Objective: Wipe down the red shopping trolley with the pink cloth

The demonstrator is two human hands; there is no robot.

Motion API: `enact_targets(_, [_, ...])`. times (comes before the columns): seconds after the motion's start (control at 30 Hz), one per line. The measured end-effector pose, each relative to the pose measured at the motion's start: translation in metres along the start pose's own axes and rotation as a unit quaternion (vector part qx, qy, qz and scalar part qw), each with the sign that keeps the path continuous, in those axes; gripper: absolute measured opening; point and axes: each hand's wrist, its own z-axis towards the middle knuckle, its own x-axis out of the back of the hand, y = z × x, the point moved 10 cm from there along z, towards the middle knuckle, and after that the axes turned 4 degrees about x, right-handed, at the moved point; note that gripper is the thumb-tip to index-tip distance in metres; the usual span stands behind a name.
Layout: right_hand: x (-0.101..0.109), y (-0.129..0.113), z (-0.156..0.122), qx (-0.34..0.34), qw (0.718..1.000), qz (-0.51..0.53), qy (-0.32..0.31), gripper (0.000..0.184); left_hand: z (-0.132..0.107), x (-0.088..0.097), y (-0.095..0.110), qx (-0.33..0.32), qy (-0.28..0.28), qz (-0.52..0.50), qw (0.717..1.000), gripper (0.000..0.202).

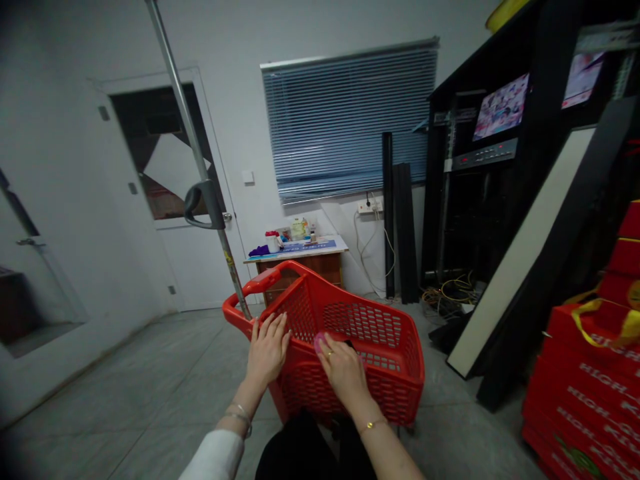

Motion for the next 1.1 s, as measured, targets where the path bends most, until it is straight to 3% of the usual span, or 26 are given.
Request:
enact_targets(0.1, [0.022,0.043,-0.037,-0.019,1.000,-0.009,0.007,0.037,0.000,0.000,0.000,0.007,-0.001,-0.009,1.000,0.045])
enact_targets(0.17, [0.030,0.053,-0.045,-0.046,0.998,-0.026,0.016,0.036,0.000,-0.001,0.001,0.011,-0.004,-0.013,1.000,0.045])
enact_targets(0.23, [0.025,0.040,-0.034,-0.057,0.997,-0.039,0.023,0.034,-0.001,-0.001,0.002,0.011,-0.004,-0.014,1.000,0.045])
enact_targets(0.37, [-0.004,-0.022,0.016,-0.026,0.999,-0.024,0.032,0.033,-0.001,0.001,0.003,0.011,-0.001,-0.011,1.000,0.044])
enact_targets(0.47, [-0.011,-0.033,0.030,-0.021,0.999,-0.010,0.028,0.033,-0.001,0.001,0.001,0.007,-0.008,0.000,1.000,0.044])
enact_targets(0.6, [0.008,0.019,-0.011,-0.015,1.000,0.001,0.007,0.035,-0.001,0.000,-0.001,0.000,-0.009,0.007,1.000,0.044])
enact_targets(0.67, [0.025,0.052,-0.038,-0.033,0.999,-0.004,0.021,0.035,-0.001,-0.001,-0.002,0.007,-0.006,0.002,1.000,0.044])
enact_targets(0.73, [0.036,0.068,-0.051,-0.060,0.997,-0.019,0.042,0.035,0.000,-0.001,0.000,0.015,-0.004,-0.004,1.000,0.044])
enact_targets(0.8, [0.034,0.058,-0.045,-0.065,0.996,-0.031,0.053,0.034,0.000,0.000,0.001,0.022,-0.004,-0.009,1.000,0.043])
enact_targets(0.93, [-0.002,-0.017,0.009,-0.002,0.999,-0.018,0.029,0.035,0.000,0.001,0.002,0.023,-0.009,-0.008,1.000,0.043])
enact_targets(1.0, [-0.015,-0.041,0.029,0.014,1.000,-0.011,0.025,0.036,-0.001,0.001,0.001,0.017,-0.010,-0.002,1.000,0.043])
enact_targets(1.1, [-0.014,-0.036,0.023,0.032,0.999,-0.004,0.030,0.040,-0.002,0.001,-0.002,0.005,-0.008,0.001,1.000,0.043])
